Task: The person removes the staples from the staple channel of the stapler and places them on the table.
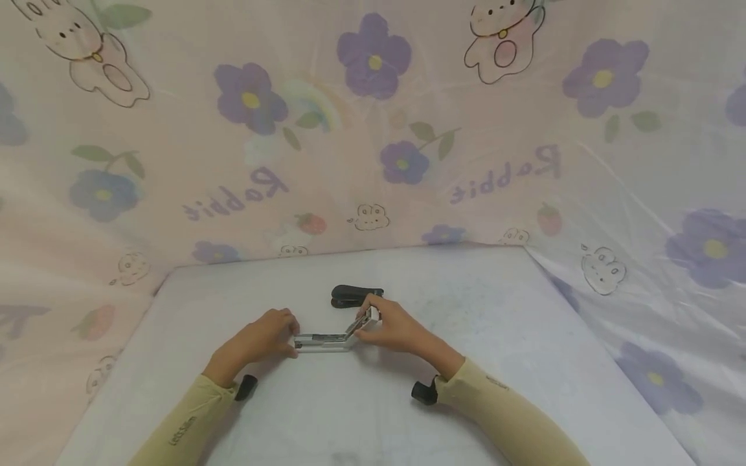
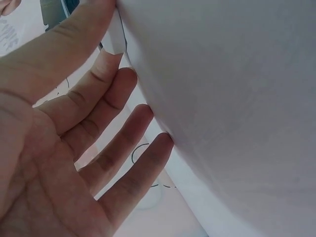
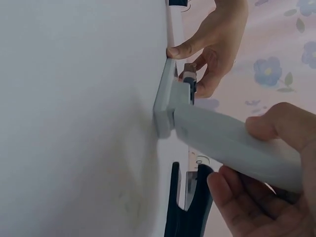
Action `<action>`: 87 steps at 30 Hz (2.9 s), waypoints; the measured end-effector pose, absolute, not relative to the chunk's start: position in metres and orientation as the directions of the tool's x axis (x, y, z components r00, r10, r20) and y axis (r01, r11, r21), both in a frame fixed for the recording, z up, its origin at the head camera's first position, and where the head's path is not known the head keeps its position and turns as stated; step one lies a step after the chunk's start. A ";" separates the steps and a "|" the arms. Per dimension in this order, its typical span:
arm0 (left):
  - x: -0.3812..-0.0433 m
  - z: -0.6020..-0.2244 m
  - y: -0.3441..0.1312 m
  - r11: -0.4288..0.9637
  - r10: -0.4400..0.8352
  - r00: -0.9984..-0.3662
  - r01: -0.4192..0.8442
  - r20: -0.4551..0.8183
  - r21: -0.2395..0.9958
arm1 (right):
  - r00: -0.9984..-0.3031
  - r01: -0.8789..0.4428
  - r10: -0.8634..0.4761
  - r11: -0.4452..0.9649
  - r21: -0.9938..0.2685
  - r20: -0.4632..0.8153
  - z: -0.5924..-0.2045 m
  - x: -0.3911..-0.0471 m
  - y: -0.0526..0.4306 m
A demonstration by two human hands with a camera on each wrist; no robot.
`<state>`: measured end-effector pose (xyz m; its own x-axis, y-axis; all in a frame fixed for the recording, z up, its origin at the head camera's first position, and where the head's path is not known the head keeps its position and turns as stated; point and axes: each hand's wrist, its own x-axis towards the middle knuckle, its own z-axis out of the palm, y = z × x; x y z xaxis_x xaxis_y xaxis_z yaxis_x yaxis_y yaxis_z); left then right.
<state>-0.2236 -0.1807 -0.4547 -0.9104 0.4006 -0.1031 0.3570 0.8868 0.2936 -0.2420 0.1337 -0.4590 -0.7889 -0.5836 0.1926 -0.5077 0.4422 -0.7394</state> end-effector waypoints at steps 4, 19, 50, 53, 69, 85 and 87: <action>-0.224 -0.455 -0.183 0.896 0.382 -0.917 0.339 -0.112 0.286 | -0.788 -0.499 -0.590 0.448 -0.742 0.174 -0.459 -0.242 0.139; -0.222 -0.455 -0.180 0.891 0.398 -0.912 0.358 -0.099 0.281 | -0.763 -0.509 -0.646 0.570 -0.645 0.031 -0.462 -0.242 0.148; -0.223 -0.459 -0.184 0.881 0.412 -0.907 0.371 -0.089 0.294 | -0.719 -0.653 -0.654 0.521 -0.550 0.235 -0.475 -0.229 0.048; -0.223 -0.458 -0.184 0.883 0.409 -0.908 0.367 -0.096 0.293 | -0.720 -0.656 -0.650 0.521 -0.546 0.244 -0.478 -0.231 0.046; -0.222 -0.461 -0.183 0.884 0.403 -0.912 0.366 -0.079 0.292 | -0.704 -0.671 -0.656 0.491 -0.556 0.271 -0.478 -0.230 0.045; -0.221 -0.460 -0.182 0.884 0.402 -0.912 0.364 -0.081 0.292 | -0.717 -0.652 -0.647 0.493 -0.576 0.259 -0.481 -0.229 0.047; -0.221 -0.459 -0.182 0.883 0.404 -0.911 0.366 -0.080 0.292 | -0.726 -0.641 -0.640 0.497 -0.585 0.251 -0.481 -0.229 0.047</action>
